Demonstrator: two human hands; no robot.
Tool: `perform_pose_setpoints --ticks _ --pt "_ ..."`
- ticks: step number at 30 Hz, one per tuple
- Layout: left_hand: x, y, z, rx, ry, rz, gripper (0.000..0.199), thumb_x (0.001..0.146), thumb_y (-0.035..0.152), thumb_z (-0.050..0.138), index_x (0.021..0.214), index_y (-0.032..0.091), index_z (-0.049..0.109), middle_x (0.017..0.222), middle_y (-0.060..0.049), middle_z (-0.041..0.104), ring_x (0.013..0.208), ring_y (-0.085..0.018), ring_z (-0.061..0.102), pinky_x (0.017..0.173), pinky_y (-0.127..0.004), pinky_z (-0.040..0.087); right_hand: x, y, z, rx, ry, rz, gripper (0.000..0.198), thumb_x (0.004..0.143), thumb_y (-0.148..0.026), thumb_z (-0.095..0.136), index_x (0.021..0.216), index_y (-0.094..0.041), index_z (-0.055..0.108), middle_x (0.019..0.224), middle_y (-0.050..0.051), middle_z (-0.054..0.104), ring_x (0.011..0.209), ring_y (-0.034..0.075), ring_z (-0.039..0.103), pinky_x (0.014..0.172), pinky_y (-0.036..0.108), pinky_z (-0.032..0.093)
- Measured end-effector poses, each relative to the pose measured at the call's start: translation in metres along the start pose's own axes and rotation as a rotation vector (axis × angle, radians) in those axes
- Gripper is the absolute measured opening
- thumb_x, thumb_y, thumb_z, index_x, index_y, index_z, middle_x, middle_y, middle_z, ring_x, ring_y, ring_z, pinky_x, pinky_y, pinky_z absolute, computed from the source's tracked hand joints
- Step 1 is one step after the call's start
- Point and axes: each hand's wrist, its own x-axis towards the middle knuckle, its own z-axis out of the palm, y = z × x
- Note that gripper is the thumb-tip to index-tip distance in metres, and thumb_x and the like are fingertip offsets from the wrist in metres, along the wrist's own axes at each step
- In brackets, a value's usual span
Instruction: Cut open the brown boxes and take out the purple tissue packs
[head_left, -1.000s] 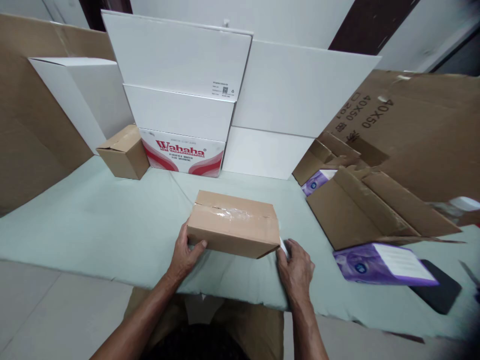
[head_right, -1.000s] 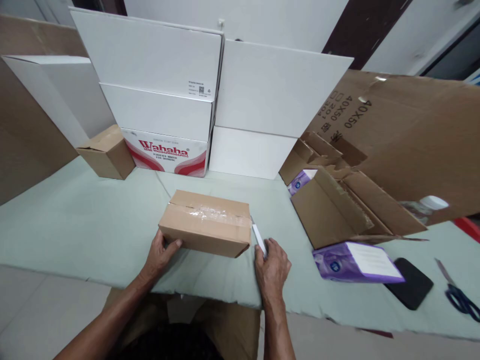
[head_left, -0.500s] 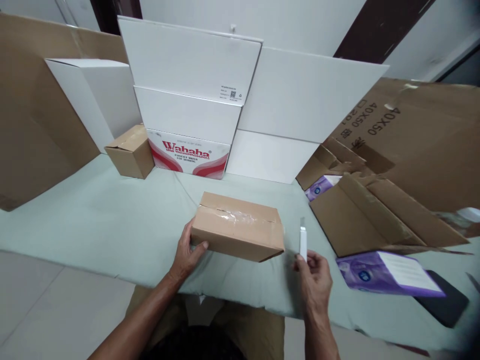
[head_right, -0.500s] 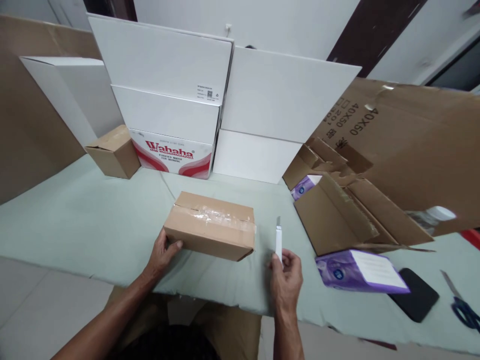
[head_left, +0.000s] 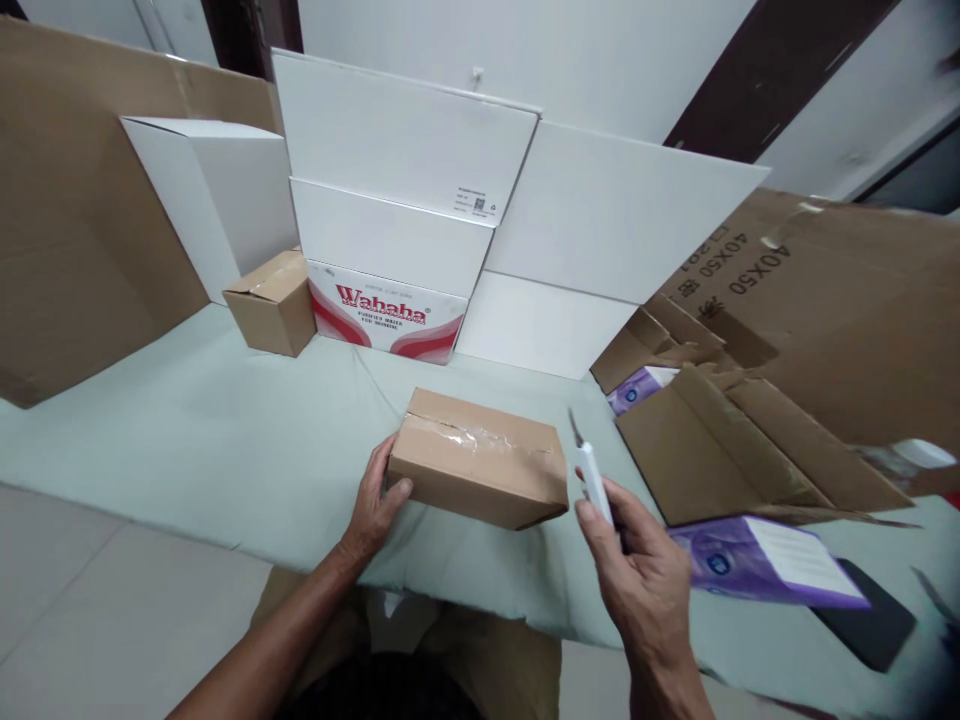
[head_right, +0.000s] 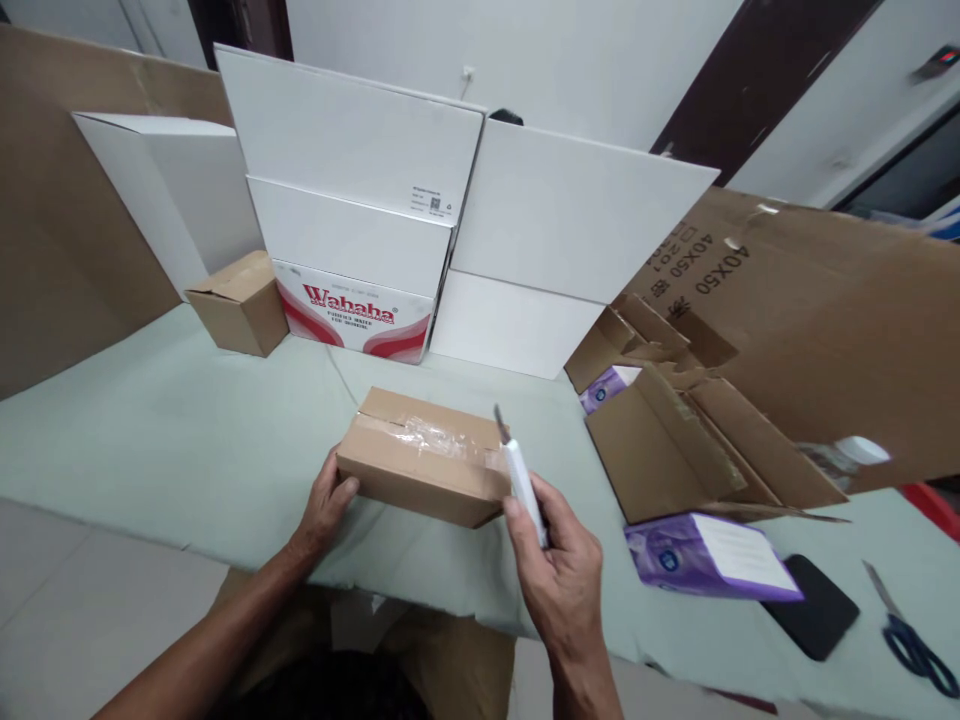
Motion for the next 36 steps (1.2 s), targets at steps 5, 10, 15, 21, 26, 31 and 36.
perform_pose_setpoints --ticks 5,10,15,21,26,31,36 --pt "0.005 0.011 -0.001 -0.023 0.084 -0.039 0.08 0.088 0.065 0.063 0.15 0.017 0.049 0.157 -0.019 0.05 0.148 -0.04 0.044 0.121 -0.052 0.036 0.019 -0.026 0.02 -0.077 -0.19 -0.23 0.028 0.098 -0.038 0.06 0.115 -0.02 0.075 0.095 0.004 0.079 0.077 0.018 0.072 0.069 0.026 0.056" --pt "0.032 0.04 0.003 0.031 0.101 -0.004 0.077 0.087 0.057 0.066 0.152 0.018 0.049 0.163 -0.017 0.046 0.15 -0.037 0.043 0.124 -0.052 0.032 0.029 -0.029 0.034 -0.243 -0.341 -0.292 0.035 0.103 -0.035 0.048 0.121 -0.019 0.074 0.108 0.009 0.08 0.099 0.024 0.075 0.086 0.033 0.058" --pt "0.06 0.059 0.002 0.003 -0.05 -0.03 0.086 0.082 0.05 0.072 0.156 0.017 0.044 0.165 -0.016 0.043 0.154 -0.038 0.036 0.126 -0.051 0.029 0.035 -0.033 0.028 -0.248 -0.499 -0.245 0.039 0.105 -0.037 0.045 0.128 -0.022 0.072 0.125 0.007 0.078 0.113 0.025 0.073 0.097 0.036 0.056" --pt "0.076 0.062 -0.011 -0.055 -0.339 -0.052 0.096 0.076 0.05 0.077 0.16 0.02 0.041 0.167 -0.014 0.039 0.147 -0.043 0.043 0.124 -0.055 0.03 0.047 -0.034 0.017 -0.204 -0.661 -0.166 0.043 0.105 -0.045 0.042 0.129 -0.027 0.073 0.128 0.005 0.077 0.113 0.026 0.073 0.097 0.039 0.056" --pt "0.078 0.058 -0.015 -0.02 -0.378 0.049 0.089 0.074 0.046 0.076 0.154 0.02 0.049 0.162 -0.013 0.041 0.148 -0.043 0.037 0.126 -0.053 0.023 0.056 -0.036 0.015 -0.252 -0.735 -0.19 0.045 0.106 -0.046 0.038 0.132 -0.026 0.069 0.121 0.006 0.079 0.108 0.026 0.073 0.093 0.038 0.055" --pt "0.077 0.048 -0.011 -0.069 -0.349 0.063 0.081 0.074 0.043 0.068 0.151 0.022 0.052 0.157 -0.011 0.042 0.145 -0.042 0.039 0.125 -0.053 0.023 0.068 -0.046 0.018 -0.434 -0.765 -0.299 0.043 0.107 -0.039 0.033 0.129 -0.024 0.067 0.105 0.009 0.08 0.092 0.025 0.073 0.079 0.035 0.052" --pt "0.076 0.038 -0.004 -0.138 -0.3 0.066 0.08 0.072 0.044 0.065 0.147 0.022 0.053 0.157 -0.01 0.043 0.143 -0.042 0.04 0.123 -0.053 0.027 0.076 -0.061 0.032 -0.577 -0.785 -0.402 0.035 0.107 -0.033 0.037 0.121 -0.023 0.068 0.099 0.007 0.077 0.083 0.022 0.069 0.07 0.031 0.044"
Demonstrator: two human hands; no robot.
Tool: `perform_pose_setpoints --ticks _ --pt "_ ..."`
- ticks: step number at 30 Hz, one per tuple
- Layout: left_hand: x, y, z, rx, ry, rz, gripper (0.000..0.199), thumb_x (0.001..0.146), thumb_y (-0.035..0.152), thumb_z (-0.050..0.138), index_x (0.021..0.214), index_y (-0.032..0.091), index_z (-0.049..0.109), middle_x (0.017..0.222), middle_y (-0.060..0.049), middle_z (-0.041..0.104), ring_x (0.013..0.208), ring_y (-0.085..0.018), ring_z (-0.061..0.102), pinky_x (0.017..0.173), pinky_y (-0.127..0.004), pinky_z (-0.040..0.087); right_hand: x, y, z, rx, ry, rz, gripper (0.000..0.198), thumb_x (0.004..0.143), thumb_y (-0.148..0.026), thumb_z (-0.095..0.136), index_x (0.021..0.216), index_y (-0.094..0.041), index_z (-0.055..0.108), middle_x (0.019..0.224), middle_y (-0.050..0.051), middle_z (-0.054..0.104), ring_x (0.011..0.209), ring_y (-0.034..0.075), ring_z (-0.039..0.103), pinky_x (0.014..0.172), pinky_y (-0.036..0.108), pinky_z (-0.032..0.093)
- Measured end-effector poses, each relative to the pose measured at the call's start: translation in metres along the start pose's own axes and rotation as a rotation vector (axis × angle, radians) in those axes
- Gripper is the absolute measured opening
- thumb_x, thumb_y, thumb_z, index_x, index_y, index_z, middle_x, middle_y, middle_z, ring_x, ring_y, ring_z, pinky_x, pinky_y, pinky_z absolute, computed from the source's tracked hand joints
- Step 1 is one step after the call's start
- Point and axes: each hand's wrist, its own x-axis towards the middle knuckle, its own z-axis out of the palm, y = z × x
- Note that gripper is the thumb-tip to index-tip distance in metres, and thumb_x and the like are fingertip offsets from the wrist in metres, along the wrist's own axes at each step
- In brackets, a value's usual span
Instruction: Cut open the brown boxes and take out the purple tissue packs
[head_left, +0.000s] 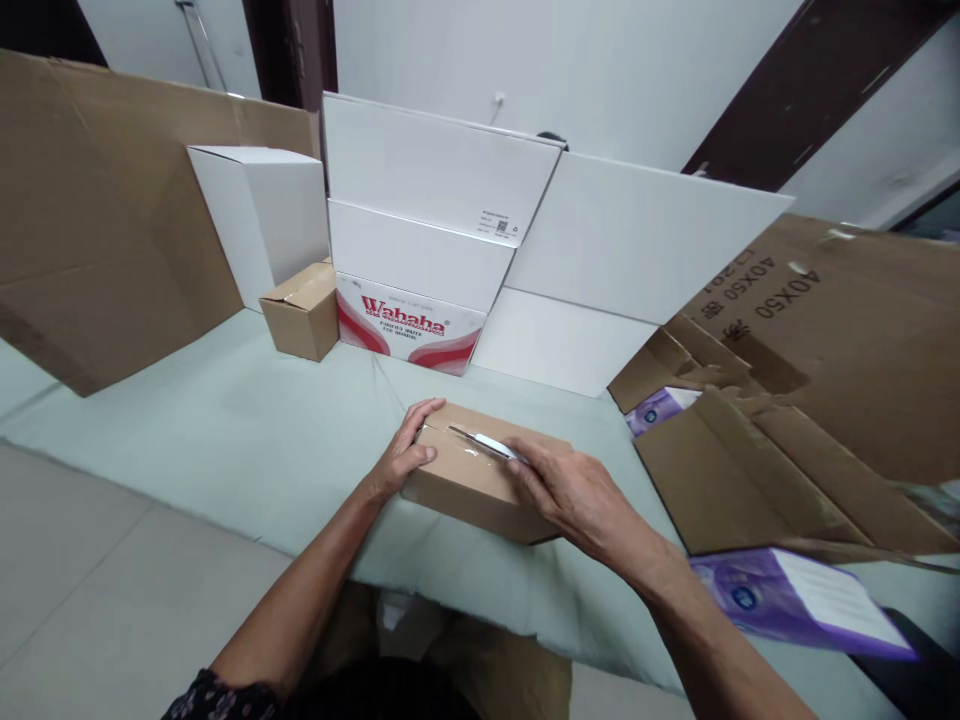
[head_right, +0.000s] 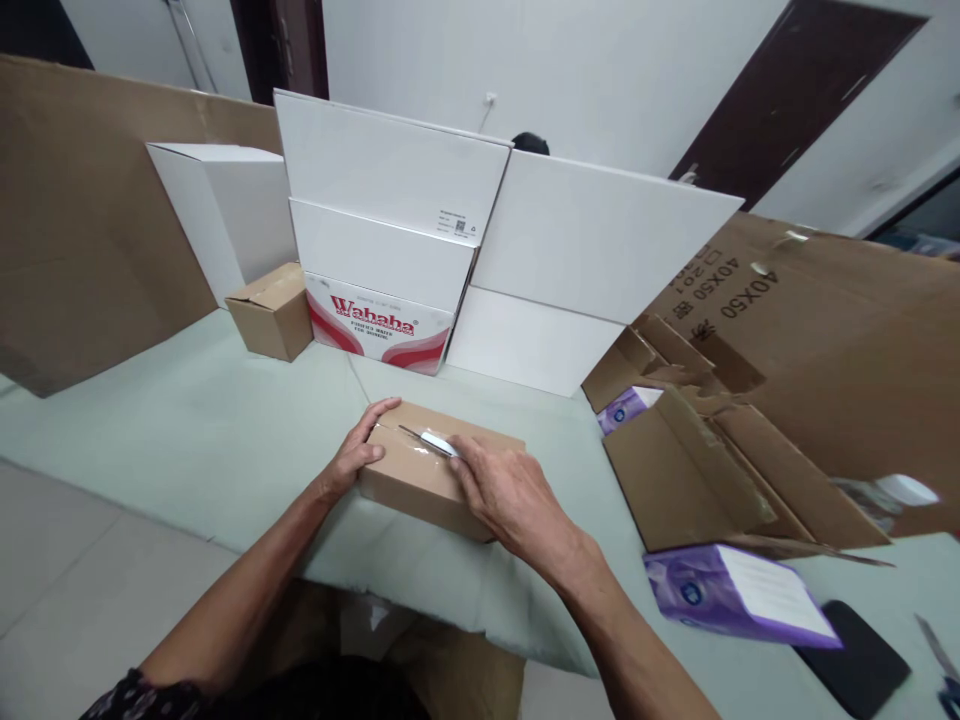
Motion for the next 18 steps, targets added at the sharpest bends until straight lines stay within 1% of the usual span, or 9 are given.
perform_pose_setpoints --ticks 3,5,8,12,15,18 --pt "-0.002 -0.003 0.003 -0.047 0.006 -0.017 0.08 0.072 0.044 0.062 0.149 0.022 0.05 0.157 -0.01 0.046 0.14 -0.041 0.045 0.119 -0.053 0.034 0.009 -0.01 -0.005 -0.044 -0.014 -0.04 0.032 0.107 -0.031 0.039 0.117 -0.023 0.069 0.1 0.007 0.077 0.084 0.02 0.069 0.07 0.028 0.041" --pt "-0.003 -0.004 0.004 -0.066 0.011 -0.027 0.08 0.073 0.044 0.062 0.149 0.022 0.049 0.157 -0.01 0.047 0.138 -0.04 0.048 0.117 -0.052 0.037 0.013 -0.015 -0.009 -0.069 -0.043 -0.049 0.031 0.107 -0.029 0.039 0.115 -0.022 0.069 0.101 0.007 0.076 0.087 0.02 0.069 0.071 0.028 0.041" --pt "-0.003 -0.005 0.003 -0.074 0.023 -0.032 0.079 0.072 0.043 0.063 0.148 0.023 0.052 0.16 -0.009 0.045 0.139 -0.04 0.047 0.117 -0.051 0.037 0.015 -0.019 -0.014 -0.109 -0.09 -0.032 0.031 0.107 -0.027 0.039 0.113 -0.021 0.069 0.103 0.007 0.076 0.089 0.02 0.069 0.07 0.028 0.039" --pt "-0.003 -0.007 0.003 -0.072 0.035 -0.032 0.079 0.072 0.044 0.064 0.147 0.024 0.054 0.158 -0.008 0.047 0.137 -0.04 0.049 0.116 -0.051 0.039 0.017 -0.02 -0.017 -0.138 -0.115 -0.006 0.03 0.107 -0.028 0.041 0.111 -0.021 0.07 0.103 0.007 0.076 0.087 0.021 0.07 0.068 0.028 0.038" --pt "-0.003 -0.007 0.003 -0.071 0.04 -0.033 0.079 0.072 0.046 0.065 0.148 0.024 0.054 0.157 -0.008 0.048 0.138 -0.04 0.049 0.116 -0.051 0.039 0.019 -0.019 -0.019 -0.15 -0.139 -0.001 0.029 0.107 -0.028 0.042 0.114 -0.022 0.07 0.106 0.007 0.076 0.087 0.021 0.07 0.068 0.029 0.038" --pt "-0.003 -0.006 0.003 -0.073 0.041 -0.037 0.08 0.072 0.045 0.065 0.148 0.024 0.054 0.158 -0.009 0.047 0.14 -0.041 0.047 0.117 -0.051 0.038 0.023 -0.019 -0.02 -0.178 -0.161 -0.007 0.028 0.107 -0.029 0.043 0.111 -0.022 0.07 0.106 0.007 0.076 0.086 0.02 0.07 0.067 0.028 0.036"
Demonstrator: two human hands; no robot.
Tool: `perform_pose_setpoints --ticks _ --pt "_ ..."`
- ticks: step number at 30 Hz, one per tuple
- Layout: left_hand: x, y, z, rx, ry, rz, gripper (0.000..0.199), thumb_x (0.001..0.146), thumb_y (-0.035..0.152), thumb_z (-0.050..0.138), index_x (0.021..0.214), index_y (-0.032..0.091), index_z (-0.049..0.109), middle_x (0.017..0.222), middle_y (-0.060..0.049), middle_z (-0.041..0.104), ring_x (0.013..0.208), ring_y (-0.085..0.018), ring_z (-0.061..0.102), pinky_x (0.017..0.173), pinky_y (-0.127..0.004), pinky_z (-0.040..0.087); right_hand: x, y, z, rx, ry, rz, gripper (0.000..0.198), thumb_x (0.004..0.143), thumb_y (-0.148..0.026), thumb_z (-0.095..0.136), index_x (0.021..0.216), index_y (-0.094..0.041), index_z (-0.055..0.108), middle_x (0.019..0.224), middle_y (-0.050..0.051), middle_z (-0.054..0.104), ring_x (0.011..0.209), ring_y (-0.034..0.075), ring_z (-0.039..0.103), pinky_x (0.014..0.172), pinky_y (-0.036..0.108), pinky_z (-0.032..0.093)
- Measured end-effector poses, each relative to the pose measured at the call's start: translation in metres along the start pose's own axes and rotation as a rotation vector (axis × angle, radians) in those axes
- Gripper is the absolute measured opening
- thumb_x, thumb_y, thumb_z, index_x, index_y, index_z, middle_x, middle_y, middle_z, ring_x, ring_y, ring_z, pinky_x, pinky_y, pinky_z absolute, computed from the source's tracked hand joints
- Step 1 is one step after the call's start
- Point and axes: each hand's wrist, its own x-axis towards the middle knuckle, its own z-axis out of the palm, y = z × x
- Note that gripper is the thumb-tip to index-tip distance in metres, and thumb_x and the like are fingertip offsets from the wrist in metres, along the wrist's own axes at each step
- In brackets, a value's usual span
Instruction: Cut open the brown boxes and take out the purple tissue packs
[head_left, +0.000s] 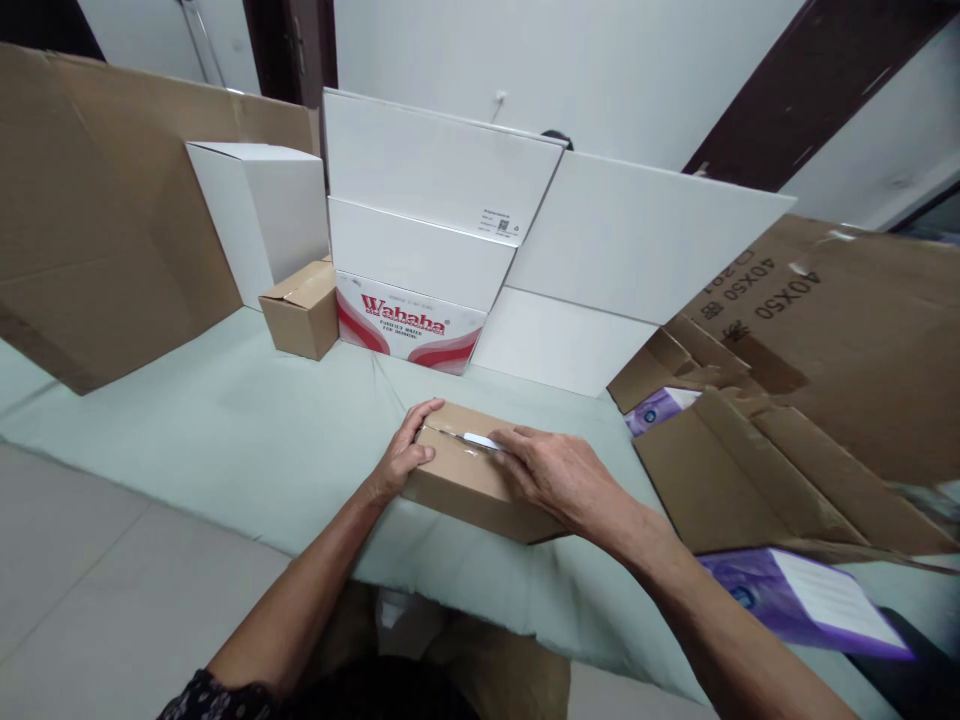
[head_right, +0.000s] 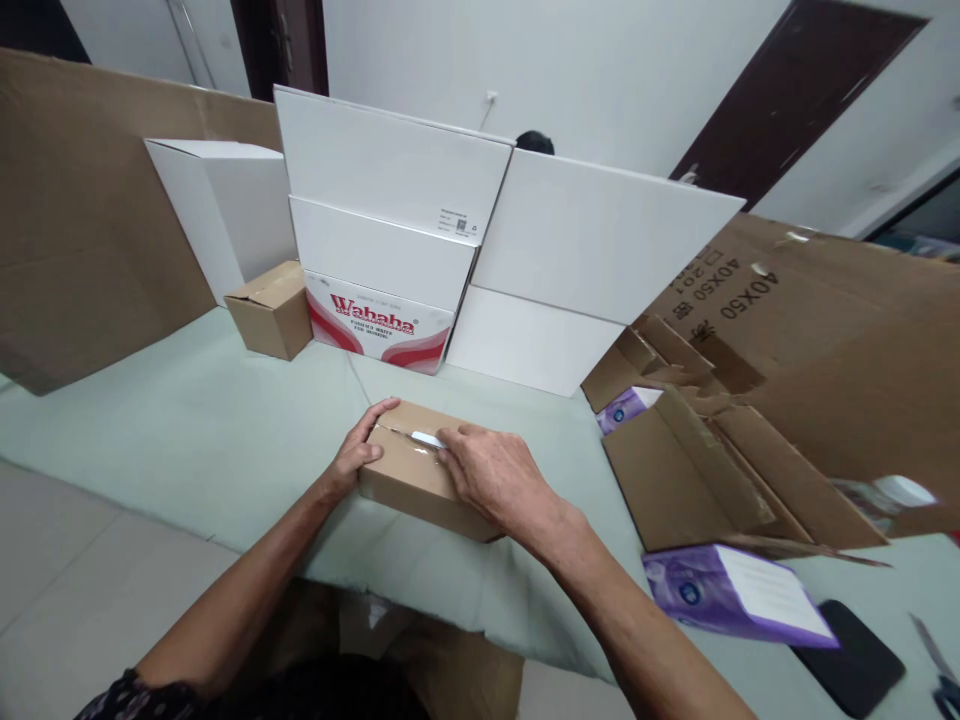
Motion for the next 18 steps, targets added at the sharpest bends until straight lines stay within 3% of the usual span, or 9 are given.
perform_pose_setpoints --ticks 13,18 --pt "-0.001 0.0 0.0 -0.006 0.007 -0.019 0.081 0.072 0.046 0.065 0.148 0.023 0.052 0.155 -0.01 0.05 0.136 -0.041 0.05 0.115 -0.052 0.04 0.006 -0.006 -0.033 -0.18 -0.051 -0.052 0.028 0.104 -0.021 0.044 0.112 -0.019 0.071 0.104 0.011 0.076 0.081 0.022 0.071 0.06 0.03 0.032" --pt "-0.001 0.0 0.0 -0.009 0.01 -0.024 0.081 0.072 0.047 0.065 0.148 0.024 0.053 0.149 -0.01 0.054 0.134 -0.04 0.051 0.115 -0.052 0.04 0.007 -0.002 -0.03 -0.158 -0.035 -0.054 0.029 0.105 -0.022 0.043 0.115 -0.02 0.07 0.105 0.01 0.076 0.082 0.021 0.071 0.061 0.03 0.032"
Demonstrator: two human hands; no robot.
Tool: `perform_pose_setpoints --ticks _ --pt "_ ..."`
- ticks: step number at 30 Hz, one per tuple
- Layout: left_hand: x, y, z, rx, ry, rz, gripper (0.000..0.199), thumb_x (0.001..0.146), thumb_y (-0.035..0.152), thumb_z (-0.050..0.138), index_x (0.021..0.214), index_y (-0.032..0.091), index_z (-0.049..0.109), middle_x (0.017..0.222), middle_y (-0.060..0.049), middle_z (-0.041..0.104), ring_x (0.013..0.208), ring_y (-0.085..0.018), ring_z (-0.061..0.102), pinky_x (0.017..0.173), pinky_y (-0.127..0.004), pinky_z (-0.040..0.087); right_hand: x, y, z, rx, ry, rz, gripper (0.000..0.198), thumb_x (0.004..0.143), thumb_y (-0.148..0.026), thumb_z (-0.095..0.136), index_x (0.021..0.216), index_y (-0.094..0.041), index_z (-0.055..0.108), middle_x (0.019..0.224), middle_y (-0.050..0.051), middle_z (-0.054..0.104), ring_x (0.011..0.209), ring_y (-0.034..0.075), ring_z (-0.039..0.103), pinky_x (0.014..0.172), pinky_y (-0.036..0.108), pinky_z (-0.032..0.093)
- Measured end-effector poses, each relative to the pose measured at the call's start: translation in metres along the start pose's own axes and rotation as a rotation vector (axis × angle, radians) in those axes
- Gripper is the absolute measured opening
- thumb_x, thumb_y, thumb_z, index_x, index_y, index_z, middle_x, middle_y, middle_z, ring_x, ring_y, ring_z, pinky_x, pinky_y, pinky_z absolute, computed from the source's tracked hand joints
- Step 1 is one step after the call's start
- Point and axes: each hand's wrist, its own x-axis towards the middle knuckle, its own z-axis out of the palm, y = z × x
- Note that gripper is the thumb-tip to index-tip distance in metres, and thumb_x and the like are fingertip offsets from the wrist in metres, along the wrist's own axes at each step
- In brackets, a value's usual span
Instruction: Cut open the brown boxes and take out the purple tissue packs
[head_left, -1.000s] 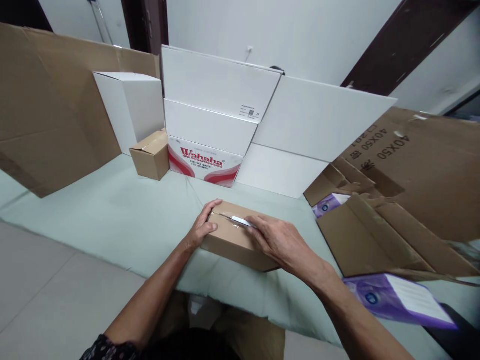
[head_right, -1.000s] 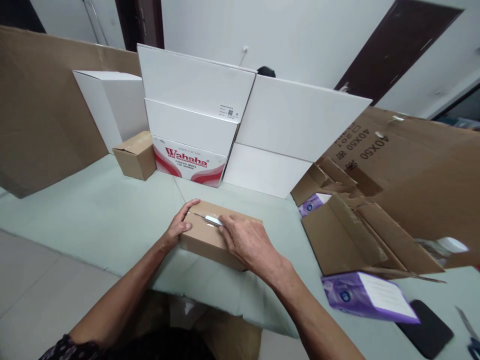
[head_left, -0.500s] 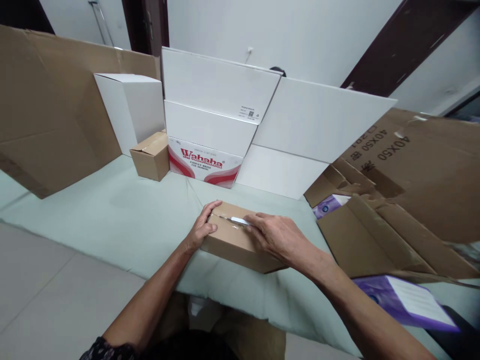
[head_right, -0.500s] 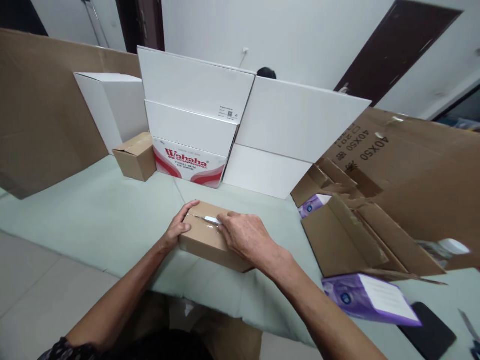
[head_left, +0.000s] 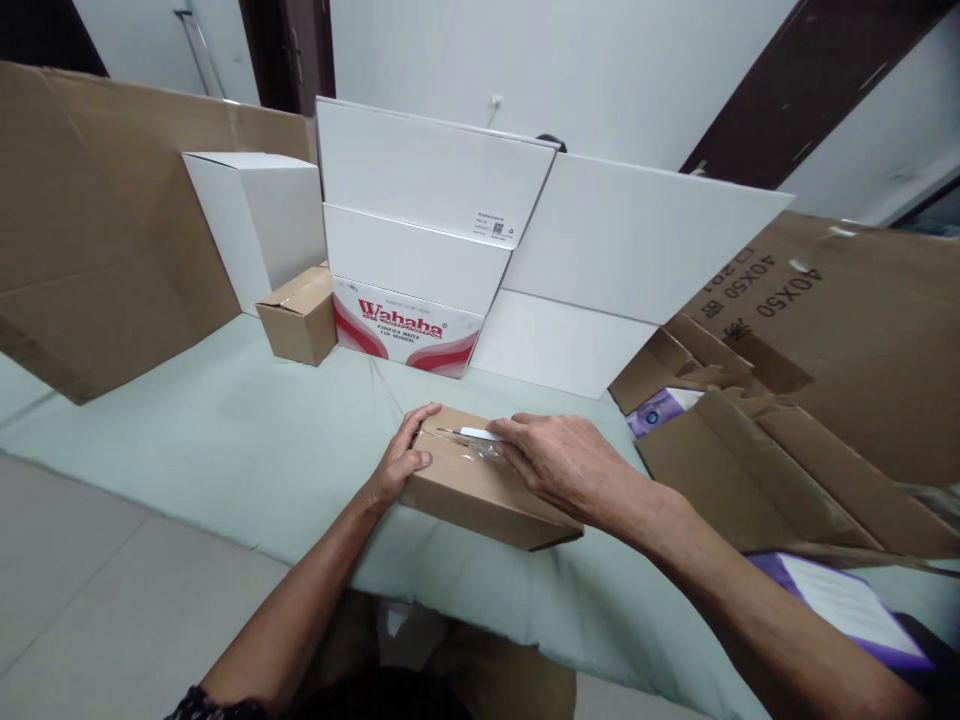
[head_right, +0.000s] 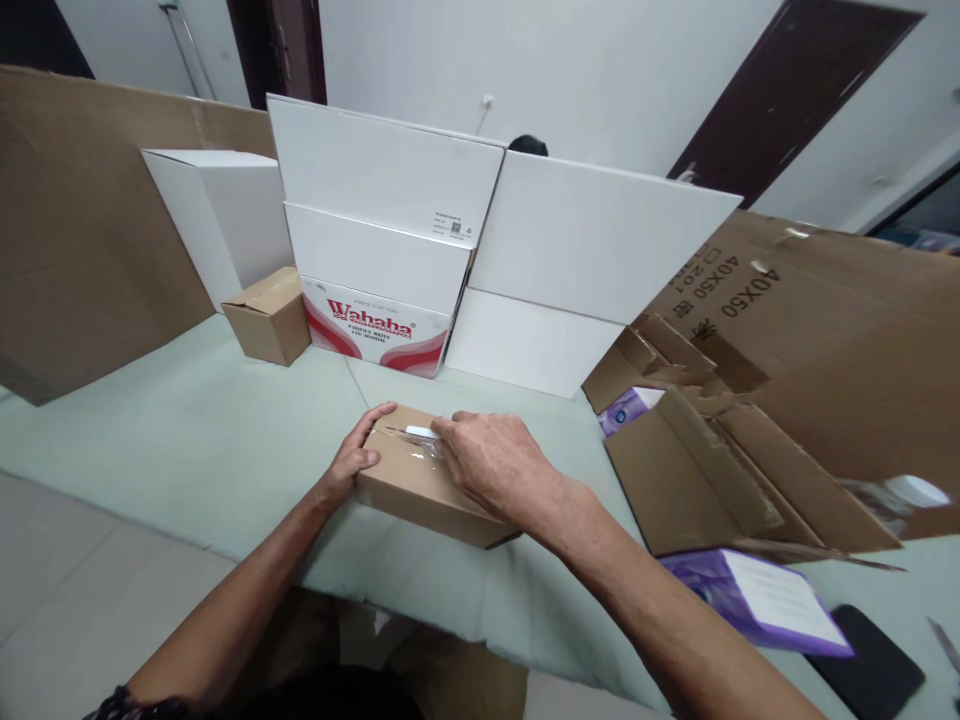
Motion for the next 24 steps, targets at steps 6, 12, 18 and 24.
perform_pose_setpoints --ticks 6,12,18,24 --pt "-0.001 -0.001 0.0 0.013 0.004 -0.003 0.08 0.072 0.044 0.064 0.148 0.024 0.052 0.153 -0.01 0.051 0.138 -0.041 0.049 0.117 -0.053 0.038 0.004 0.0 0.016 0.007 -0.033 -0.016 0.029 0.106 -0.023 0.042 0.115 -0.02 0.07 0.107 0.01 0.077 0.083 0.022 0.072 0.06 0.03 0.033" --pt "0.005 0.01 -0.004 0.069 -0.032 0.023 0.076 0.066 0.036 0.066 0.141 0.023 0.059 0.16 -0.011 0.044 0.149 -0.043 0.035 0.124 -0.055 0.024 0.002 0.004 0.015 -0.045 -0.08 -0.016 0.028 0.103 -0.02 0.046 0.113 -0.018 0.073 0.106 0.012 0.079 0.085 0.026 0.074 0.061 0.032 0.038" --pt "0.01 0.017 -0.007 0.15 -0.07 0.031 0.068 0.061 0.03 0.061 0.128 0.022 0.065 0.154 -0.012 0.048 0.151 -0.044 0.032 0.125 -0.056 0.019 0.002 0.014 0.015 -0.086 -0.073 -0.044 0.027 0.097 -0.012 0.049 0.106 -0.018 0.074 0.094 0.012 0.078 0.078 0.025 0.073 0.06 0.031 0.039" --pt "0.009 0.01 -0.006 0.133 -0.036 0.009 0.066 0.058 0.03 0.06 0.124 0.023 0.067 0.147 -0.01 0.049 0.144 -0.044 0.038 0.124 -0.056 0.022 -0.006 0.026 0.001 -0.109 -0.091 -0.052 0.026 0.094 -0.011 0.055 0.1 -0.02 0.078 0.087 0.012 0.078 0.072 0.024 0.071 0.058 0.03 0.036"
